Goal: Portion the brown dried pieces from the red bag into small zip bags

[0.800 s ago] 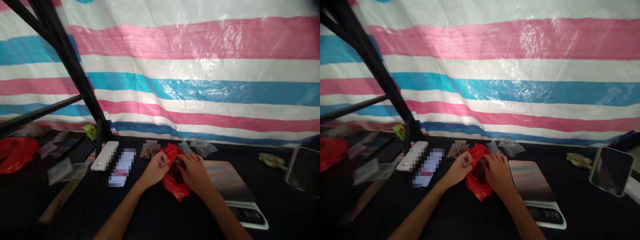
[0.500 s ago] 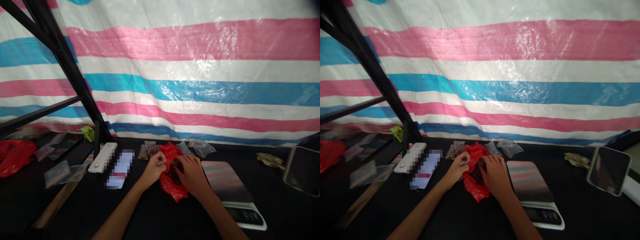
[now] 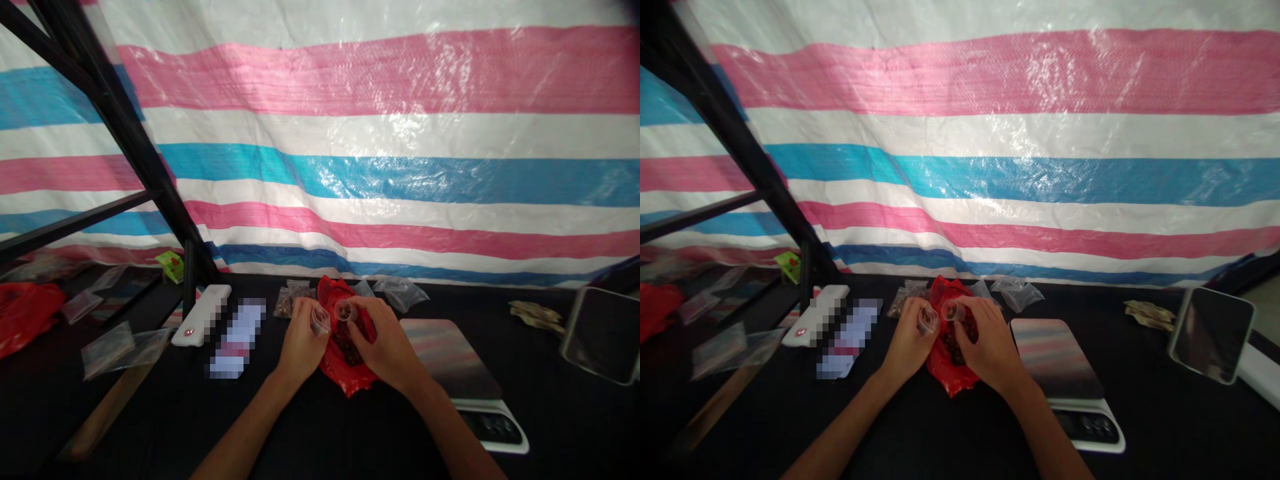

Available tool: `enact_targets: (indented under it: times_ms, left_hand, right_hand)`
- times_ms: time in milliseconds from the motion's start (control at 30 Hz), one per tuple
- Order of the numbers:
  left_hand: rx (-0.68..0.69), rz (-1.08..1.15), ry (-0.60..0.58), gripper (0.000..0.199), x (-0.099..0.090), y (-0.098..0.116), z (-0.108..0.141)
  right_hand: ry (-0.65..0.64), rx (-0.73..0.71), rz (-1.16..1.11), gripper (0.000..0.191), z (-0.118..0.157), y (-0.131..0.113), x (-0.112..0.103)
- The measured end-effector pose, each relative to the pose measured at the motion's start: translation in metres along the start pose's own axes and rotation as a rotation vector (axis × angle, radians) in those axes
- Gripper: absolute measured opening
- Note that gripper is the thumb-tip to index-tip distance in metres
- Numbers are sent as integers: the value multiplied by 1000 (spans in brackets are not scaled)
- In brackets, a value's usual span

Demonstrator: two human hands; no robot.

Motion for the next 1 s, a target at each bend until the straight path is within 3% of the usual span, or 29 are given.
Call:
enact_targets:
  times_ms: [133,267,533,667,767,867,1000]
  left_hand:
    - [21,-3,-73,9,12,4,5]
    - [37,-20,-71,7,17,6,8]
    - [47,0,-40,9,13,12,11]
    - [72,47,54,9,3,16,11]
    - [88,65,180,11,-9,18,11]
    - [107,99,235,17,-13,18,12]
    - [119,126,187,28,-10,14,13]
  right_hand:
    - [-15,-201,33,39,2,-21,1]
    - [17,-319,106,49,7,-27,0]
    - [145,-326,130,49,7,-28,-16]
    - [210,-222,164,42,4,-16,-21]
    - [86,-138,188,36,2,-7,-14]
    - [-94,-140,132,39,2,-10,-2]
    - [-89,-174,19,56,5,-26,0]
Point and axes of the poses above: each hand's wrist, its own z-axis away from the middle knuckle, its own x-axis out of the palm, y = z × x, the point moved 7 cm from there along -z, towards the middle knuckle, and after that the axes turned 6 degrees about -x, right-handed, at the moved point
